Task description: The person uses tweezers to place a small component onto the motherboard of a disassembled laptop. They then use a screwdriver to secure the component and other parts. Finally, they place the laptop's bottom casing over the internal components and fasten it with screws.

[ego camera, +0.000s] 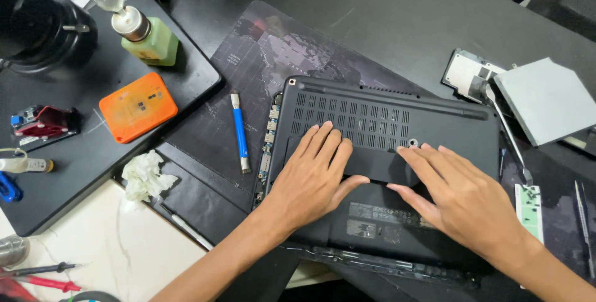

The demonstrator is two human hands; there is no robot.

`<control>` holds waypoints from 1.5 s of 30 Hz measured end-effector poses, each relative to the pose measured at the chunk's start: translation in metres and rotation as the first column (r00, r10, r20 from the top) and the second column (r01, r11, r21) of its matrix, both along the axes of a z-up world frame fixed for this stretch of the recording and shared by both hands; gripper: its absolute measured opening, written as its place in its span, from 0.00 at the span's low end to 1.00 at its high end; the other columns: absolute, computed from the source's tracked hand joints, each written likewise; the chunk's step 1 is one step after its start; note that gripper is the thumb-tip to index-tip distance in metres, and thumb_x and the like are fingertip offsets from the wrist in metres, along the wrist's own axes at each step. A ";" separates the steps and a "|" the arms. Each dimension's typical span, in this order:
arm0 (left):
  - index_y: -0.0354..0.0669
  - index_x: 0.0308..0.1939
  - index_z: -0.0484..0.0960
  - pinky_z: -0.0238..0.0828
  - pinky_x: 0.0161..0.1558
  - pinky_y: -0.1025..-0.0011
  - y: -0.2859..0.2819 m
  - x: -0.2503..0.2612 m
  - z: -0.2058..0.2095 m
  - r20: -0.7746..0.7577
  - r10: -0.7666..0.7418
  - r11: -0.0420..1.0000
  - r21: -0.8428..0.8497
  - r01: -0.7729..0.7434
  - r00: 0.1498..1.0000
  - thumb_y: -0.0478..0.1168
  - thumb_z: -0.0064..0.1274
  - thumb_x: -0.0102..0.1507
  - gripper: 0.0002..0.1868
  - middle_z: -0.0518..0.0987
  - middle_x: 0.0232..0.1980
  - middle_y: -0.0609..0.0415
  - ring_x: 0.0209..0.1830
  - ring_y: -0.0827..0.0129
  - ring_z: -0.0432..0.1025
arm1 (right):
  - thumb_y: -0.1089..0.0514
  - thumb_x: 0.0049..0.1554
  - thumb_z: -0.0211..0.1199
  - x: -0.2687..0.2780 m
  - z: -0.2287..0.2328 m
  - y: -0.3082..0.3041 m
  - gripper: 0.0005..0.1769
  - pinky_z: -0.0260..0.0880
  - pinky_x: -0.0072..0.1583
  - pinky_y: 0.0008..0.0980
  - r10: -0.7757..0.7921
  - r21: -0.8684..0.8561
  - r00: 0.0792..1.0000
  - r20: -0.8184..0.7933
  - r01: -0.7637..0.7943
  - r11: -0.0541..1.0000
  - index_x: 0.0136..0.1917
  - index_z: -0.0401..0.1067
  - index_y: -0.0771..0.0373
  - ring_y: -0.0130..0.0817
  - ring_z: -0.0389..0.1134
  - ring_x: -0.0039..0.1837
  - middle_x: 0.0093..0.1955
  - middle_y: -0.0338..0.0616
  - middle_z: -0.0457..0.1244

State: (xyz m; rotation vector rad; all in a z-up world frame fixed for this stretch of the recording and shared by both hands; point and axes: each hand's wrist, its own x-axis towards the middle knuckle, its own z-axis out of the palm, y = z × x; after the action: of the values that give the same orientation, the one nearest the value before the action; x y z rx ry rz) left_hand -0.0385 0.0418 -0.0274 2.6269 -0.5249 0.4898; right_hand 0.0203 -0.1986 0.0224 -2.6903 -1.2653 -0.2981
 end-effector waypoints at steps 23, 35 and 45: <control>0.35 0.58 0.75 0.70 0.50 0.53 0.088 -0.005 0.074 -0.304 0.347 0.858 -0.280 -0.431 0.887 0.49 0.50 0.71 0.21 0.74 0.57 0.40 0.50 0.43 0.75 | 0.44 0.63 0.77 0.186 -0.065 0.014 0.28 0.73 0.57 0.41 -0.095 0.367 0.990 -0.106 0.128 0.921 0.60 0.77 0.72 0.45 0.73 0.55 0.52 0.57 0.70; 0.40 0.61 0.71 0.71 0.39 0.45 0.064 0.004 0.063 -0.586 0.357 0.903 0.018 -0.429 0.727 0.51 0.54 0.65 0.26 0.83 0.40 0.38 0.39 0.38 0.77 | 0.53 0.63 0.67 0.072 0.023 -0.040 0.25 0.68 0.55 0.42 -0.226 0.392 0.956 -0.190 0.285 0.875 0.66 0.70 0.72 0.49 0.70 0.59 0.61 0.59 0.65; 0.46 0.75 0.57 0.71 0.40 0.44 0.053 0.008 0.054 -0.655 0.403 0.884 0.100 -0.456 0.639 0.48 0.54 0.62 0.39 0.82 0.39 0.35 0.38 0.35 0.76 | 0.54 0.57 0.67 -0.017 -0.006 -0.087 0.27 0.70 0.45 0.34 -0.580 0.086 0.628 -0.520 0.714 0.695 0.67 0.73 0.65 0.35 0.71 0.43 0.47 0.51 0.67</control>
State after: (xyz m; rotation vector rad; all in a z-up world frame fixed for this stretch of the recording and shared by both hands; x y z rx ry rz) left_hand -0.0302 0.0948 0.0263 2.5964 0.3633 -0.3183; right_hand 0.0035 -0.2857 0.0164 -2.6149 -0.0486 0.0879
